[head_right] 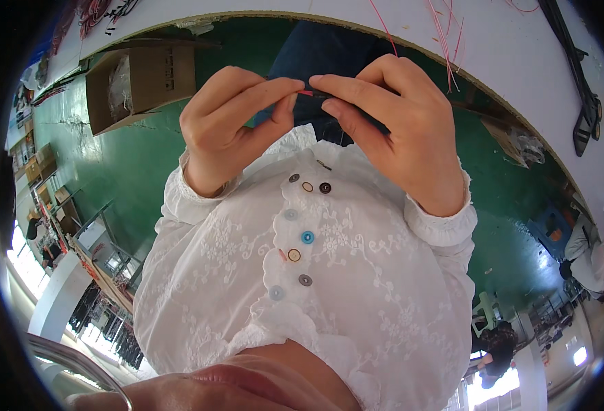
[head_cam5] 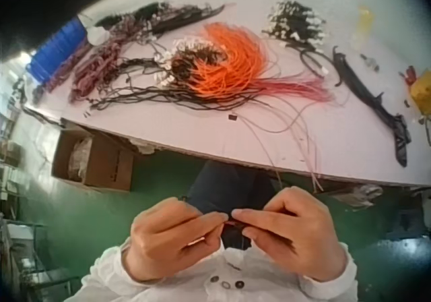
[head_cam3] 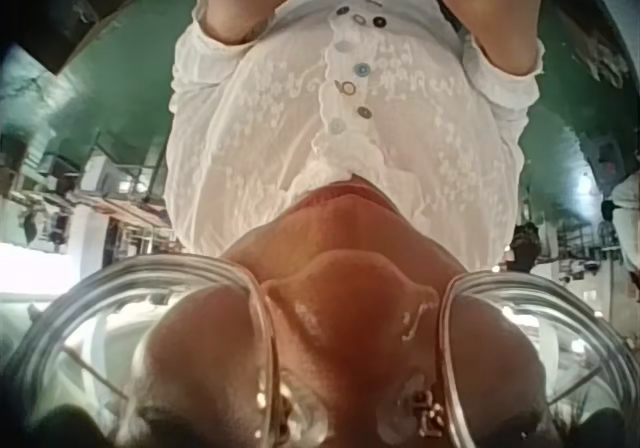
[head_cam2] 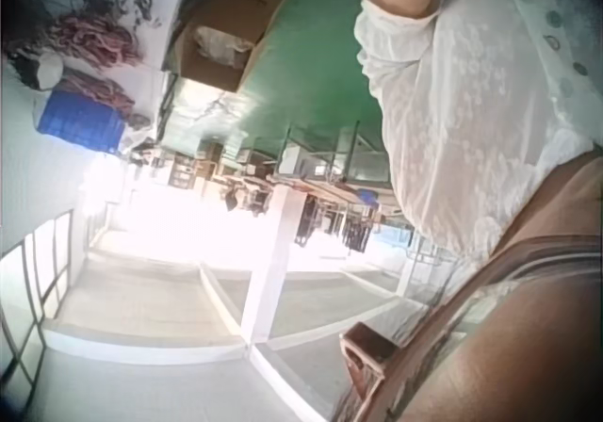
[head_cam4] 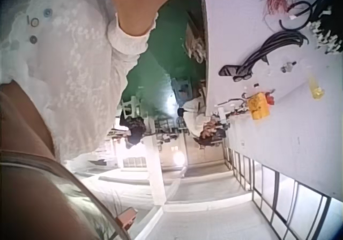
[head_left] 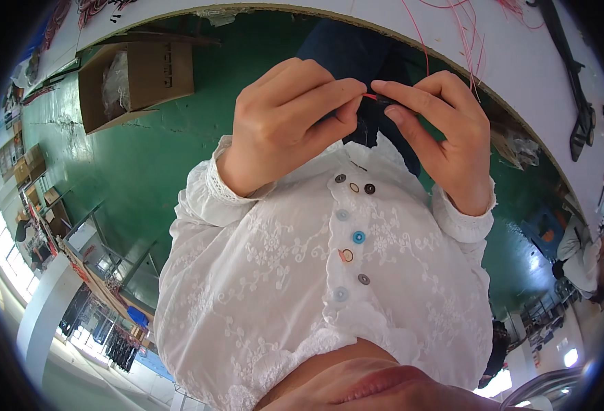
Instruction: Assembling electrical components by manually sliding connectors onto wires.
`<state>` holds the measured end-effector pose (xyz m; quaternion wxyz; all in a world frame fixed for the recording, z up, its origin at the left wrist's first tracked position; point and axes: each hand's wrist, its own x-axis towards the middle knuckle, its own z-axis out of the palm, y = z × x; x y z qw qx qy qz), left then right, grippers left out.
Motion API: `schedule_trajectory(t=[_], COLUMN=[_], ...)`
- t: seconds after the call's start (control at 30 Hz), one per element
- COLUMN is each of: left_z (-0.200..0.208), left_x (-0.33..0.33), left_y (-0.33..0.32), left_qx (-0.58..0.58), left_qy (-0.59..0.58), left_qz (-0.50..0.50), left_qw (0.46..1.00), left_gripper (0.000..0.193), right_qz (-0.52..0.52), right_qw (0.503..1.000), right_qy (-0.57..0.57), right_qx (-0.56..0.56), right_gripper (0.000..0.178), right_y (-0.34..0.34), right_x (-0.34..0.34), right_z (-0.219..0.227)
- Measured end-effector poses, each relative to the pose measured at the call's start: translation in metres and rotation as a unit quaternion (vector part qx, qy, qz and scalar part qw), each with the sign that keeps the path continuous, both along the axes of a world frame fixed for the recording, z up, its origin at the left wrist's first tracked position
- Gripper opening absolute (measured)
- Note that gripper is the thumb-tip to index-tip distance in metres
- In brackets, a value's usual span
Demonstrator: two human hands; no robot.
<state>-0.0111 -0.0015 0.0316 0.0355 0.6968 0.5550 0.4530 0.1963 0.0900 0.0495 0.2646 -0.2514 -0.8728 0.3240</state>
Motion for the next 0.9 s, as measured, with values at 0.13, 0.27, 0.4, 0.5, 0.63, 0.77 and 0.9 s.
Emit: schedule_trajectory(t=[0.13, 0.27, 0.4, 0.5, 0.63, 0.77, 0.9], left_z=[0.0, 0.001, 0.004, 0.001, -0.005, -0.008, -0.011], left_x=[0.001, -0.002, -0.001, -0.004, 0.003, 0.01, 0.008], left_y=[-0.004, -0.003, -0.005, -0.008, -0.006, 0.0, 0.003], left_qx=[-0.055, -0.108, -0.149, -0.183, -0.185, -0.19, -0.17], left_qy=[-0.024, -0.048, -0.142, -0.153, -0.133, -0.178, -0.191], left_qz=[-0.004, -0.06, -0.133, -0.115, -0.12, -0.113, -0.129], left_qw=[0.998, 0.991, 0.969, 0.964, 0.966, 0.959, 0.958], left_gripper=[0.022, 0.033, 0.067, 0.085, 0.09, 0.092, 0.092], right_qz=[-0.003, -0.047, -0.029, -0.004, -0.006, -0.015, -0.028], right_qw=[0.999, 0.993, 0.99, 0.99, 0.998, 0.998, 0.997], right_qy=[-0.011, 0.022, 0.037, 0.001, 0.029, 0.031, 0.022], right_qx=[-0.046, -0.103, -0.134, -0.14, -0.052, 0.058, 0.07], right_gripper=[0.032, 0.032, 0.032, 0.031, 0.028, 0.027, 0.026], right_y=[-0.004, -0.01, -0.009, -0.01, -0.016, -0.014, -0.021], right_x=[-0.002, -0.007, -0.002, -0.001, -0.016, -0.02, -0.021], right_z=[-0.003, -0.005, -0.009, -0.007, -0.012, -0.019, -0.02])
